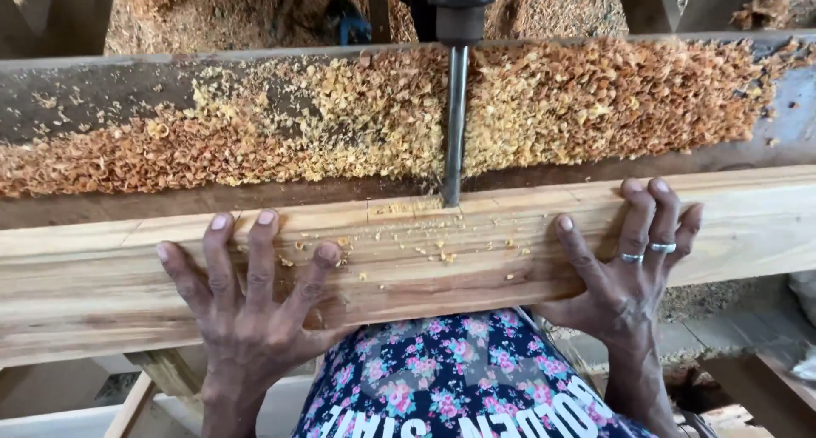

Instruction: Using a drill press to carve a slot into a wooden plank

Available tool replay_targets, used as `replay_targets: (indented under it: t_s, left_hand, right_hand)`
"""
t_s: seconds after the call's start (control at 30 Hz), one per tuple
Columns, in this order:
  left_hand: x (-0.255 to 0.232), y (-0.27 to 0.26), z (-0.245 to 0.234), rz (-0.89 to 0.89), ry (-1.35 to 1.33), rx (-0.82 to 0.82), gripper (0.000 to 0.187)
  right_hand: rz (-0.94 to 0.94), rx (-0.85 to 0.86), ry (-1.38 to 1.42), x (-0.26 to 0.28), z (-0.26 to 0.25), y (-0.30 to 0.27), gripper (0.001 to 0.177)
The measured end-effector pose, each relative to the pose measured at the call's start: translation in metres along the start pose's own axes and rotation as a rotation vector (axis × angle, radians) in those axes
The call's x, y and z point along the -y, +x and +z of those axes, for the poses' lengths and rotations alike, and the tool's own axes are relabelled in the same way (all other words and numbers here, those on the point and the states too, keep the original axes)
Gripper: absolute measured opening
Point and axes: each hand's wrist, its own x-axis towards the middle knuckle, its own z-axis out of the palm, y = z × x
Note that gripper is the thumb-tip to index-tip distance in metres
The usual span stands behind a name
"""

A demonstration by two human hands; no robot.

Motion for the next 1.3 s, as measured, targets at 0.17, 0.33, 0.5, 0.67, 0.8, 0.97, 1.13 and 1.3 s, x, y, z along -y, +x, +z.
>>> replay_targets:
  t_s: [0.17,0.33,0.5,0.67,0.8,0.97,1.13,1.3]
  left_hand:
    - [0.008,-0.001,0.004,0.036,0.041,0.036,0.104]
    - [0.011,0.014,-0.001,0.031,0.004,-0.012,0.098]
    - [0.022,0.03,-0.01,0.042,-0.008,0.005,0.103]
    - [0.04,0.046,-0.014,0.15,-0.073,0.168,0.113]
    - [0.032,0.051,-0.021,0.148,-0.036,0.063,0.093]
    - [-0.002,0.04,-0.038,0.056,-0.293,0.005,0.12]
    - [-0.02,0.077,-0.012,-0.001,-0.302,-0.187,0.054]
    - [-0.025,0.127,-0.014,0.001,-0.378,0.051,0.038]
  right_hand:
    - [-0.025,-0.052,-0.002,0.002,0.001,0.008,0.096]
    - [-0.026,-0.052,-0.028,0.001,-0.002,0.018,0.099]
    - [-0.047,-0.025,-0.03,0.002,-0.013,0.037,0.092]
    - [-0.103,0.07,0.047,-0.012,-0.007,0.038,0.122]
    - [-0.1,0.015,0.065,-0.005,-0.009,0.038,0.117]
    - [-0.114,-0.021,0.06,-0.008,0.0,0.005,0.104]
    - [-0.119,0.019,0.118,-0.008,-0.003,-0.001,0.097]
    - [-0.146,-0.037,0.089,-0.011,-0.003,-0.005,0.12]
